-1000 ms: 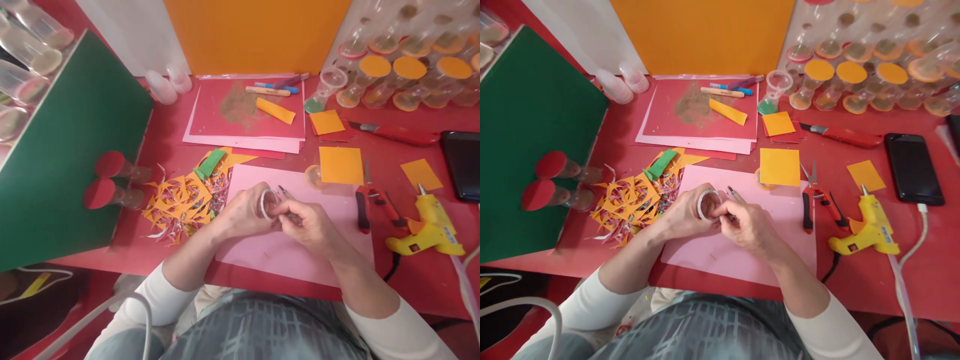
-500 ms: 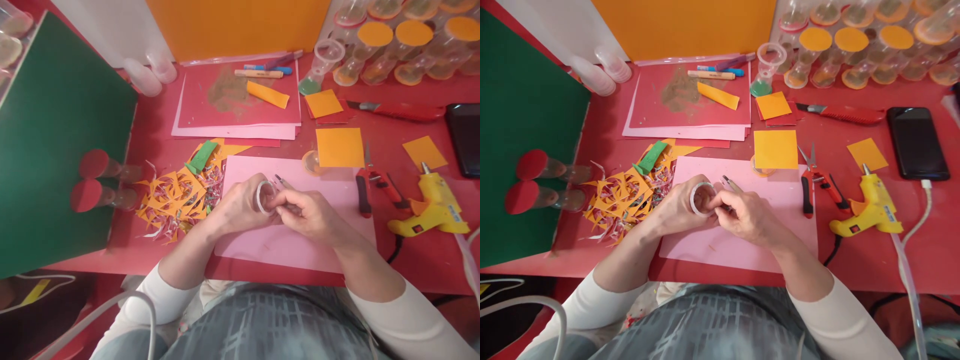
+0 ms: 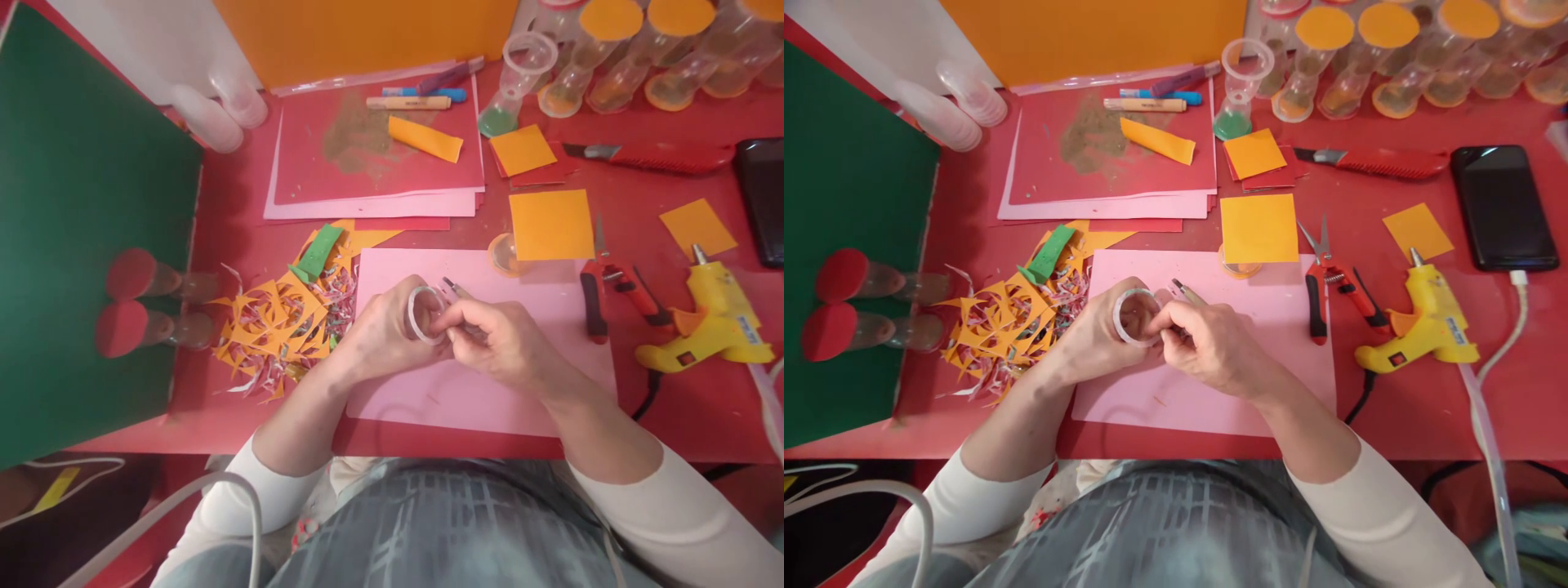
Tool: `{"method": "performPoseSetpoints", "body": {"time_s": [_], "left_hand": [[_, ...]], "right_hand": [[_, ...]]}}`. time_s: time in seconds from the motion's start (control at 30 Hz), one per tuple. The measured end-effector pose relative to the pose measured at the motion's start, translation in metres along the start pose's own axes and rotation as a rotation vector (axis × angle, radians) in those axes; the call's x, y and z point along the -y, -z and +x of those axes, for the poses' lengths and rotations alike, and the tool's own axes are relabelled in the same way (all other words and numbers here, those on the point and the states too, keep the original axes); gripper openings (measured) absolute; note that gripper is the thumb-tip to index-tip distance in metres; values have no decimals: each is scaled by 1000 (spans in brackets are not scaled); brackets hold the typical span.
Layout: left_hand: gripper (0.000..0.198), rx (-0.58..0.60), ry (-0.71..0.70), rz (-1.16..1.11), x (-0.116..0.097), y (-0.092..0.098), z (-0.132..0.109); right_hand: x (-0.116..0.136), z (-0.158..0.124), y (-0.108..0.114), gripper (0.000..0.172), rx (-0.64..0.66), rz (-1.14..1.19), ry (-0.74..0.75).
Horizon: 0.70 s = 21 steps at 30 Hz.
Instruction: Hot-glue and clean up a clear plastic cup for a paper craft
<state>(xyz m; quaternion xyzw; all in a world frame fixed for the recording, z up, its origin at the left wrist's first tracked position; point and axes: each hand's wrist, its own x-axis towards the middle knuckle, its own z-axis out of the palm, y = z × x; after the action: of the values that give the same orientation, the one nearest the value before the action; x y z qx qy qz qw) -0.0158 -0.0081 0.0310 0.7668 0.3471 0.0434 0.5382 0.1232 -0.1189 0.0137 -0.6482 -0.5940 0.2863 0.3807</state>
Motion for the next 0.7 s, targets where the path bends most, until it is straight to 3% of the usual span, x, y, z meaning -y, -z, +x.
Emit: {"method": "performPoseSetpoints", "body": {"time_s": [0.23,0.53,0.7], "left_hand": [[35,14,-22,-19,1,1,-1],[32,7,-27,-28,-4,5,-1],[35,-27,-11,38,-1,3,-1]], "right_hand": [[0,0,3,24,34,75,-5],[-1,1,10,27,175,271,-52],[1,2,7,20,126,216,-38]]}}
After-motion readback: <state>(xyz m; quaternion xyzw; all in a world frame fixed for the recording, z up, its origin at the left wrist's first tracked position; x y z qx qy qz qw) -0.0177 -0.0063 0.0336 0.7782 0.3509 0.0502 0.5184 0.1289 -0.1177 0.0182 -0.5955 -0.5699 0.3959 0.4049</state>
